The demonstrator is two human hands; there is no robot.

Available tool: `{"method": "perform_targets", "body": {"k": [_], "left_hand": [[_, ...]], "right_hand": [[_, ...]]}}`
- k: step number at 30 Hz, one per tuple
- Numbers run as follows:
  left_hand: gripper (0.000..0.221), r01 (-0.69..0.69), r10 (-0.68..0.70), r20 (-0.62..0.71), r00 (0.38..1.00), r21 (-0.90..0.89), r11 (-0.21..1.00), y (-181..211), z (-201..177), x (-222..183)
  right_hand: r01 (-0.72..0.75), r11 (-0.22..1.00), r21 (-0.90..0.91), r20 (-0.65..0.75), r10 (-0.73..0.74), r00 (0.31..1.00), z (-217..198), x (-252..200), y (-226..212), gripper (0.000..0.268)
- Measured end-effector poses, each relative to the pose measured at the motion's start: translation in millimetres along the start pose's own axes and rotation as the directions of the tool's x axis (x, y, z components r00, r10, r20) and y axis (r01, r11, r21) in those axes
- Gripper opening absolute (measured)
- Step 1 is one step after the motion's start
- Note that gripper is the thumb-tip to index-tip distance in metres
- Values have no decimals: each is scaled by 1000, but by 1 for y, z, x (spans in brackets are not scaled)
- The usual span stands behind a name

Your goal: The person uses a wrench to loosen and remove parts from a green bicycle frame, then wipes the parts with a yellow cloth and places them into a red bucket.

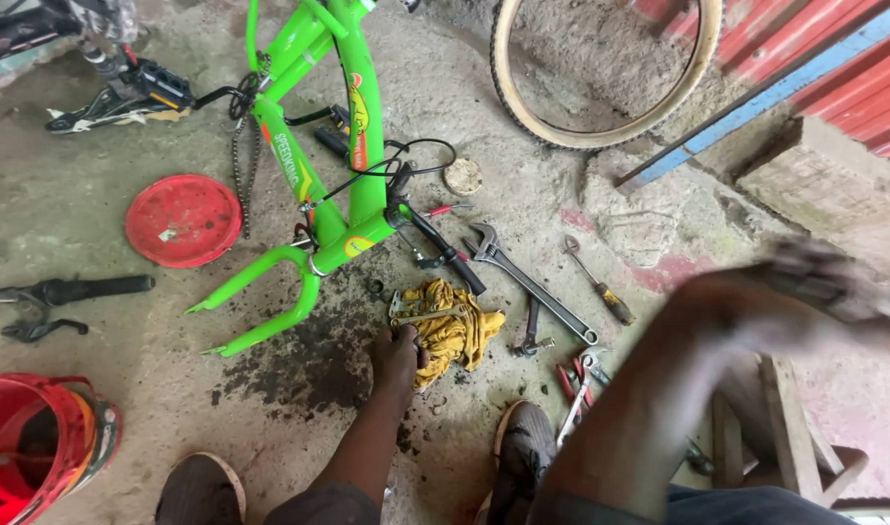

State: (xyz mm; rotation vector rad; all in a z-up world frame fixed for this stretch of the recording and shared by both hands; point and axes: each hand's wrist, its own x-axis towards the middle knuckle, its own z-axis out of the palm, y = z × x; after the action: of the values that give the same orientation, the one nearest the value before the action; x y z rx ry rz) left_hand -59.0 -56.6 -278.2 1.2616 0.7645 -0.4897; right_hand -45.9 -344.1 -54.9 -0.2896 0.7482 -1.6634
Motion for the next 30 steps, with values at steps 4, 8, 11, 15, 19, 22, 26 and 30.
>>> {"method": "perform_targets", "body": {"k": [4, 8, 11, 15, 19, 22, 26, 30], "left_hand": [[27, 0, 0, -11, 1000, 8, 1000, 6, -8, 2], [18, -105, 98, 140, 985, 40, 994, -10, -17, 30], [18, -122, 106, 171, 979, 85, 989, -1, -24, 20], [19, -91, 84, 157, 984, 36, 995, -18, -35, 43], [15, -52, 58, 105, 993, -64, 997, -36, -43, 66], [18, -25, 40, 118, 992, -124, 992, -43, -45, 76], [57, -113, 85, 178, 980, 153, 982, 19, -30, 9], [56, -260, 255, 91, 963, 48, 964, 30, 13, 34]], "right_hand": [[393, 910, -134, 364, -324, 873, -10, 19, 29, 43], [479, 244, -843, 525, 179, 832, -133, -1, 142, 31], [673, -354, -650, 213, 765, 608, -303, -32, 204, 64], [632, -483, -607, 127, 725, 677, -334, -47, 204, 48], [511, 79, -856, 393, 741, 544, -231, -61, 170, 28], [346, 254, -903, 409, 754, 513, -118, -77, 96, 37], [-795, 472, -382, 616, 771, 162, -19, -73, -9, 27], [-744, 508, -434, 640, 755, 142, -14, -110, -33, 27]]}}
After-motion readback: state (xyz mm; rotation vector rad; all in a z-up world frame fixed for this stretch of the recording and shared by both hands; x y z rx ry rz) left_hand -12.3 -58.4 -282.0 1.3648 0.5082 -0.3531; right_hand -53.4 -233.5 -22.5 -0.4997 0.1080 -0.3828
